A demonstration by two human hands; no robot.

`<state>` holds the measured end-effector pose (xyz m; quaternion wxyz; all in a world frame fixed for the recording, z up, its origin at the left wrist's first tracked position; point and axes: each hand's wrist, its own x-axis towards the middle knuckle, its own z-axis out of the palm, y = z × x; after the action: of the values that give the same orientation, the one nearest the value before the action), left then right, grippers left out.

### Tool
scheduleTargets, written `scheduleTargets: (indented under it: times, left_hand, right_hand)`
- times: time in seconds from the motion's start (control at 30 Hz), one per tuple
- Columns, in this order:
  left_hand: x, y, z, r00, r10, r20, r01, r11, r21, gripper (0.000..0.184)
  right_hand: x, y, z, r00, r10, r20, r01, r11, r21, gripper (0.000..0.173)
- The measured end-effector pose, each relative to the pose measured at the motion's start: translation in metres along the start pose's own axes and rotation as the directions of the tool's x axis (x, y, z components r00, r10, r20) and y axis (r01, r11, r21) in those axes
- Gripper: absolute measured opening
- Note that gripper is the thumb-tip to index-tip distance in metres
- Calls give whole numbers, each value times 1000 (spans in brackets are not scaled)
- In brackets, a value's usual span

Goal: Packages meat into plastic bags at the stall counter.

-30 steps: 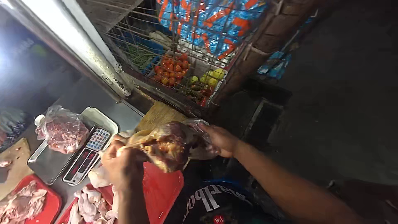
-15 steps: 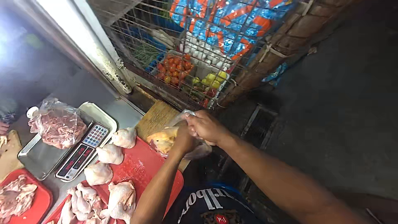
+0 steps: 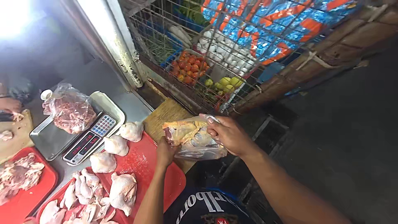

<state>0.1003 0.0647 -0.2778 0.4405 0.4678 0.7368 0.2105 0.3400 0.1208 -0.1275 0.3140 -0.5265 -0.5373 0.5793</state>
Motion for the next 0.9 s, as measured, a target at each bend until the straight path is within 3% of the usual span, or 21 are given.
scheduleTargets:
  times: [0.13, 0.2, 0.27, 0.33, 0.4, 0.47, 0.63, 0.73, 0.8, 0.9]
  left_hand:
    - [-21, -9, -43, 995, -60, -84, 60, 998, -5, 20]
    - [-22, -12, -63, 972, -89, -219, 88, 996, -17, 17]
    - [-3, 3, -70, 928, -126, -350, 58, 978, -198, 27]
    - [25, 29, -73, 875, -204, -440, -81, 832, -548, 26]
    - [33, 59, -86, 875, -266, -405, -198, 566, -801, 18]
    - [8, 88, -106, 923, -196, -331, -212, 458, -863, 11]
    - [-75, 133, -137, 963, 116, -245, -270, 455, -849, 26]
    - [-92, 165, -153, 908, 314, -278, -397, 430, -811, 27]
    - [-98, 177, -169, 836, 417, -357, -519, 391, -760, 28]
    - [-100, 190, -186, 774, 491, -399, -603, 383, -699, 30]
  right_hand:
    - [-1, 1, -9, 995, -98, 2, 98, 994, -53, 43]
    - [-7, -1, -8, 984, -177, 21, 178, 983, -41, 45]
    - [-9, -3, -2, 964, -261, 46, 260, 965, 18, 45]
    - [-5, -4, 5, 940, -336, 62, 333, 941, 58, 46]
    - [-4, -8, 9, 914, -402, 51, 399, 916, 47, 45]
    - [-8, -14, 6, 889, -457, 28, 457, 889, 21, 44]
    - [-17, -46, -12, 868, -493, -61, 497, 865, 77, 43]
    - [-31, -71, -29, 830, -553, -73, 558, 819, 134, 44]
    - [-42, -78, -40, 795, -604, -60, 603, 776, 184, 47]
    - [-54, -77, -39, 760, -650, -13, 633, 735, 241, 49]
